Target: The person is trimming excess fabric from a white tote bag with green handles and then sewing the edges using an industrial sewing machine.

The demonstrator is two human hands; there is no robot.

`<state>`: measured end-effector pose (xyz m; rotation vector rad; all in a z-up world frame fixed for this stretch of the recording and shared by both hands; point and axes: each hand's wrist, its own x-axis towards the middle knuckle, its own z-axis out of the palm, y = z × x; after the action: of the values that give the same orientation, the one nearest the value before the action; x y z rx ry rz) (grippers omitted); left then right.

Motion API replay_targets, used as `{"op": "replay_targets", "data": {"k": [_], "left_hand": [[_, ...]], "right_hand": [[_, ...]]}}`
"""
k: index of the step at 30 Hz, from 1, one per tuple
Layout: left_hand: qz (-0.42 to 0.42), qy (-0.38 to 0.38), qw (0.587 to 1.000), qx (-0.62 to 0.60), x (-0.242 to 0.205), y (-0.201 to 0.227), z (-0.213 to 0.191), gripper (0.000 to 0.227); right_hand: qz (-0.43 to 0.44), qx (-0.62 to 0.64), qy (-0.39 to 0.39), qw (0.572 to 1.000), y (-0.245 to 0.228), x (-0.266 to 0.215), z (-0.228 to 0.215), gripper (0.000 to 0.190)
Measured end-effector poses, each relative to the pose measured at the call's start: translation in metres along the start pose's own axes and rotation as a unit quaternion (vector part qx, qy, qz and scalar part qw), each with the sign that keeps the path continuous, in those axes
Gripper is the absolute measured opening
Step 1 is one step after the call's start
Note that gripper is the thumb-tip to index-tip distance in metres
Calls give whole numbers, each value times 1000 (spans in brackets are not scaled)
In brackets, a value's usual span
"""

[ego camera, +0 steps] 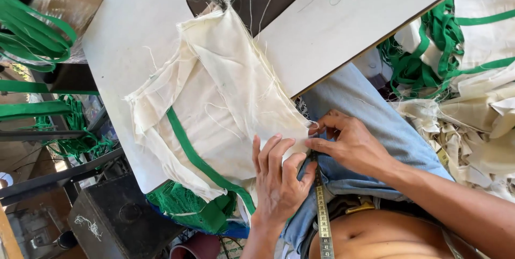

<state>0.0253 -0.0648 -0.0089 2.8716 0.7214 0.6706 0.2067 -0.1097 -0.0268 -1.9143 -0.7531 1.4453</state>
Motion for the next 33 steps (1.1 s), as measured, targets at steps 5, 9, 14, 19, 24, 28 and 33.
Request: {"op": "replay_targets", "data": {"k": [5,9,14,19,24,28,33], "left_hand": [[-2,17,1000,-6,1,6,4,27],[-6,34,999,-2,3,10,5,20],[-20,31,999,16,-1,8,9,14],[-8,76,997,13,3,8,5,15],[22,115,993,-21,10,10,-5,8],[8,146,988,-52,7,10,-7,13],[-10,148,987,-68,6,15,-8,12]], "right_hand": [[21,46,-1,999,7,2,7,33],[-18,87,8,996,9,-8,8,15],[-39,73,2,997,3,-19,3,12],[-35,147,1,988,9,-31,11,27],[-7,98,-8,995,16,-33,6,32],[-9,15,1,1000,14,-5,-1,65],[-14,60,-64,996,6,-19,2,16]]}}
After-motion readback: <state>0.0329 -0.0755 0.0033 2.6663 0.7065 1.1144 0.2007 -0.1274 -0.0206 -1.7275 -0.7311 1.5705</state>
